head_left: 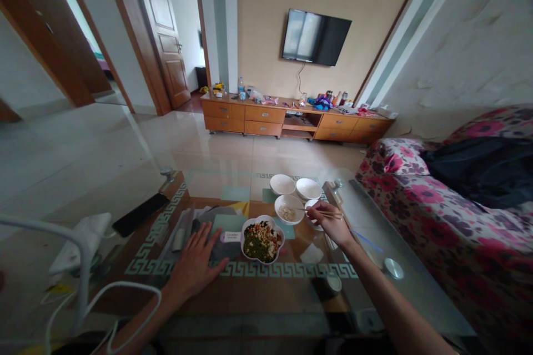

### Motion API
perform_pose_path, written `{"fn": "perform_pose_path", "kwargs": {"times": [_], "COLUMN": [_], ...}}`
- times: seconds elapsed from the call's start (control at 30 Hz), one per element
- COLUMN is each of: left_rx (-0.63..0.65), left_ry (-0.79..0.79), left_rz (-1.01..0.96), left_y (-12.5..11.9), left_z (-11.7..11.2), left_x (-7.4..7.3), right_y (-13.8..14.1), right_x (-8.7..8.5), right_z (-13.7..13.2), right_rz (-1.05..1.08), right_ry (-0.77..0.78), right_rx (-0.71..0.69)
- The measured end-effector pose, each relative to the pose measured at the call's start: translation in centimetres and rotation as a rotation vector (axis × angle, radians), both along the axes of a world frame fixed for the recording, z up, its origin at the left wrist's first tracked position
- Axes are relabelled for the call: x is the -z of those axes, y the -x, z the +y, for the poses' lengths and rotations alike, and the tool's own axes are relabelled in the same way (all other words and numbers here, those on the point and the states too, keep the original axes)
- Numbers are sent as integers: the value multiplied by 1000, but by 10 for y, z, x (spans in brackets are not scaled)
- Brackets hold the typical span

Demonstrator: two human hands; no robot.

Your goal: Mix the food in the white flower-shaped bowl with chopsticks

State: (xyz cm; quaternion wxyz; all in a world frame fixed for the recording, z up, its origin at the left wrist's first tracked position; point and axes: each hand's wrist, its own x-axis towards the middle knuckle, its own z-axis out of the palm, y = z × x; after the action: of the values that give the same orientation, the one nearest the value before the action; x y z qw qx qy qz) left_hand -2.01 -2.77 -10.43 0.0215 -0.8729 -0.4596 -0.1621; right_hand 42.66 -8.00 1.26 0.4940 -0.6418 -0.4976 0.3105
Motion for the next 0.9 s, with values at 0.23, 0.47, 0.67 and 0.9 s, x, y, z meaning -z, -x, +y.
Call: {"fn": "perform_pose_path", "kwargs": {"times": [0.23,0.47,0.67,0.9], "left_rx": [11,-3,-5,-8], "left_ry": [26,46,57,90], "left_rz": [-8,-13,-41,-120], "left_y": [-3,-4,-8,-11], "left_z": [-4,-3,-6,-15], "left_x": [-9,-11,-17,-41], "right_y": [20,82,89,87], "right_x": [-10,4,11,22], "right_z": [-6,-17,-21,-13], "right_rz": [9,186,173,209], "right_ry": [-39,74,97,150], "right_rx": [5,-247,-298,-234]}}
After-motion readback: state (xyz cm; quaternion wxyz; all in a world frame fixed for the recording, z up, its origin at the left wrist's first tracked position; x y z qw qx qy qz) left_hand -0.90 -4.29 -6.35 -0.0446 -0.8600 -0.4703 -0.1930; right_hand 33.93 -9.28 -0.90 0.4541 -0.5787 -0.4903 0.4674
